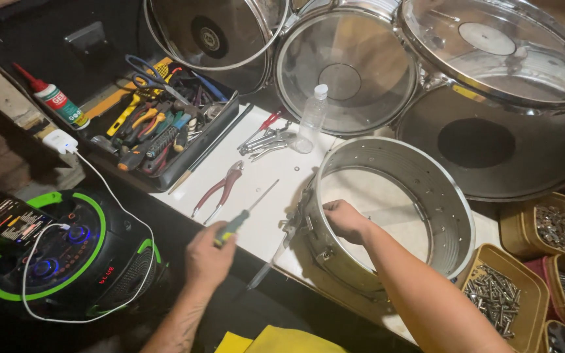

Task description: Repairing a snare drum by removing hardware from the shell using a screwdriver

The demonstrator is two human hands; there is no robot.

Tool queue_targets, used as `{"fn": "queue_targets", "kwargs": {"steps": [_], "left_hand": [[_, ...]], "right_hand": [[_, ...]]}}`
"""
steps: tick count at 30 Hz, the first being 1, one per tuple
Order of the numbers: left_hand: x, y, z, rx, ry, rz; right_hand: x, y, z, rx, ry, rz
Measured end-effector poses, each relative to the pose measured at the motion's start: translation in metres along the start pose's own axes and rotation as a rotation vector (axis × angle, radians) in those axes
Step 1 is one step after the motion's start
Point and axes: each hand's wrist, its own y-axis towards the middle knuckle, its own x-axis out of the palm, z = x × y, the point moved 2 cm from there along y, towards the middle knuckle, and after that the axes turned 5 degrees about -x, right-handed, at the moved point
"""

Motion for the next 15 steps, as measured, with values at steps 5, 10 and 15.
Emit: {"fn": "queue_targets", "kwargs": {"steps": [5,10,15], "left_hand": [[0.047,-0.004,-0.008,0.354,0.075,-0.008],[0.068,0.006,0.048,0.488,0.097,0.043],[0.095,0.013,0.094,0.456,-0.091,-0.217]], "right_hand": [[-0.006,0.015,0.019,-0.035,0.068,0.002],[0.000,0.001,0.000,-0.086,0.144,0.026],[-0.005,0.007,0.010,-0.108,0.197,0.047]]}}
